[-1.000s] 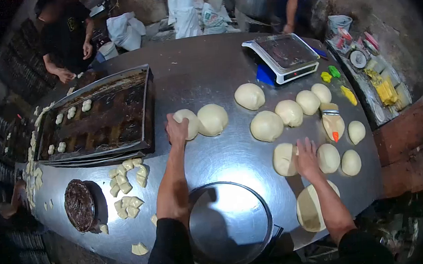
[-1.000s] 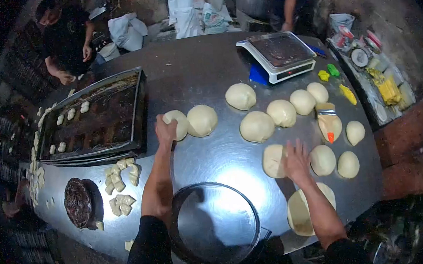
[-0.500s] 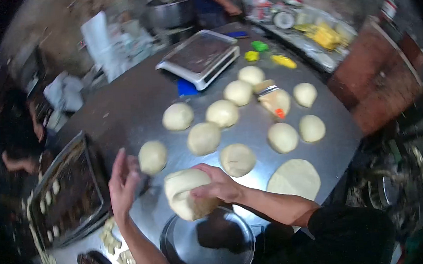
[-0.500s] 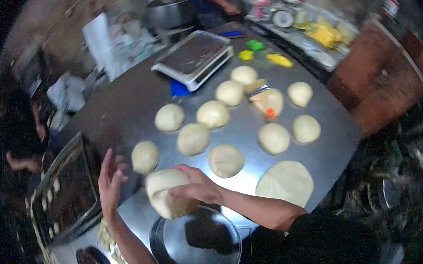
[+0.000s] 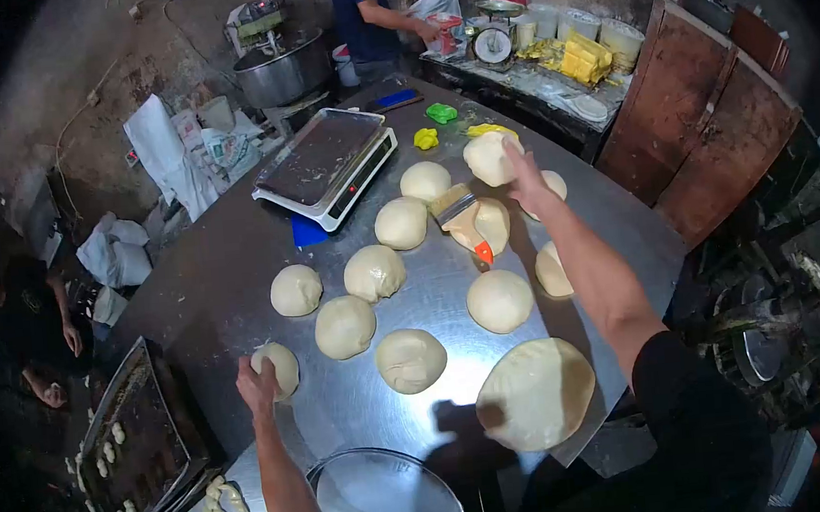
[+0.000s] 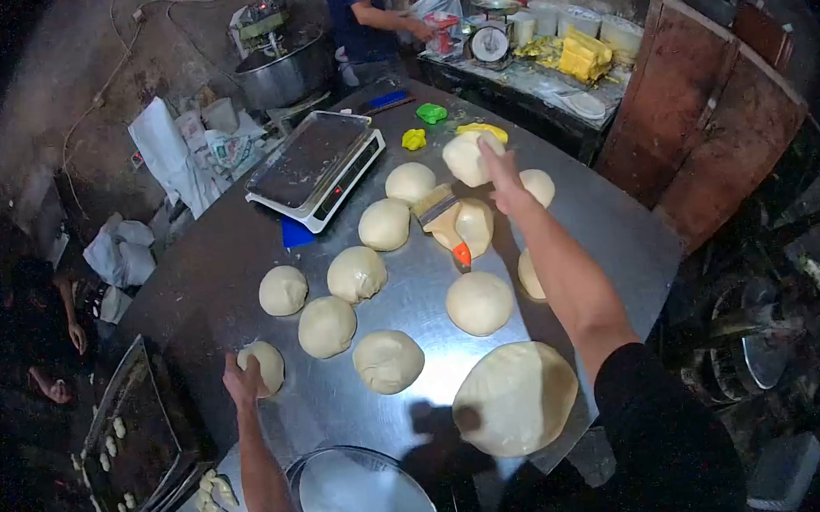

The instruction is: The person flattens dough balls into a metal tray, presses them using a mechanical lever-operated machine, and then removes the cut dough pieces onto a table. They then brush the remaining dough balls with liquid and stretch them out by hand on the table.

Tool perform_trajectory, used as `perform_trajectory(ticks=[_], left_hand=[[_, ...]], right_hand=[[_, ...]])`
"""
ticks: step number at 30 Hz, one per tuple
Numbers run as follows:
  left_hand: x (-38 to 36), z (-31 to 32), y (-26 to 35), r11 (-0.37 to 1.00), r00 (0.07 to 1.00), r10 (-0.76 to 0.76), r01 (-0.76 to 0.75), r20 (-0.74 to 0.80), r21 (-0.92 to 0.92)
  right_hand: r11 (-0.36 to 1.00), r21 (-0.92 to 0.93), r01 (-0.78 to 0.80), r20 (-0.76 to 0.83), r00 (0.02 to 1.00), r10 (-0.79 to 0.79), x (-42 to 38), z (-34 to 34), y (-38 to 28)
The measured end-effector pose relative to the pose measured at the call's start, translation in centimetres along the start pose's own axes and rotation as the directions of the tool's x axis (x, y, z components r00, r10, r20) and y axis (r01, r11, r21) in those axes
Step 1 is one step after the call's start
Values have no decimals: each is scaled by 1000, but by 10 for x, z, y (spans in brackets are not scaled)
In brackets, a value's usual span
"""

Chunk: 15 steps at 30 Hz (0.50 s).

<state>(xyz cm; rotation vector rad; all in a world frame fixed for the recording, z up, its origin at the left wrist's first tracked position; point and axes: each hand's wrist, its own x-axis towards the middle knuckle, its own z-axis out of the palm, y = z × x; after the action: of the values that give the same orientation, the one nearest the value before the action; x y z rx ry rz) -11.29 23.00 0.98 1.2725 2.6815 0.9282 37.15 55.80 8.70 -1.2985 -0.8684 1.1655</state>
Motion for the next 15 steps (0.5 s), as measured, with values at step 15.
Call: perform_trajectory(ticks=[15], left_hand=[[-118, -41, 326, 730, 726, 406, 107, 555, -675]], right_hand=[[982, 1, -186, 732, 670, 126, -252, -61, 46]])
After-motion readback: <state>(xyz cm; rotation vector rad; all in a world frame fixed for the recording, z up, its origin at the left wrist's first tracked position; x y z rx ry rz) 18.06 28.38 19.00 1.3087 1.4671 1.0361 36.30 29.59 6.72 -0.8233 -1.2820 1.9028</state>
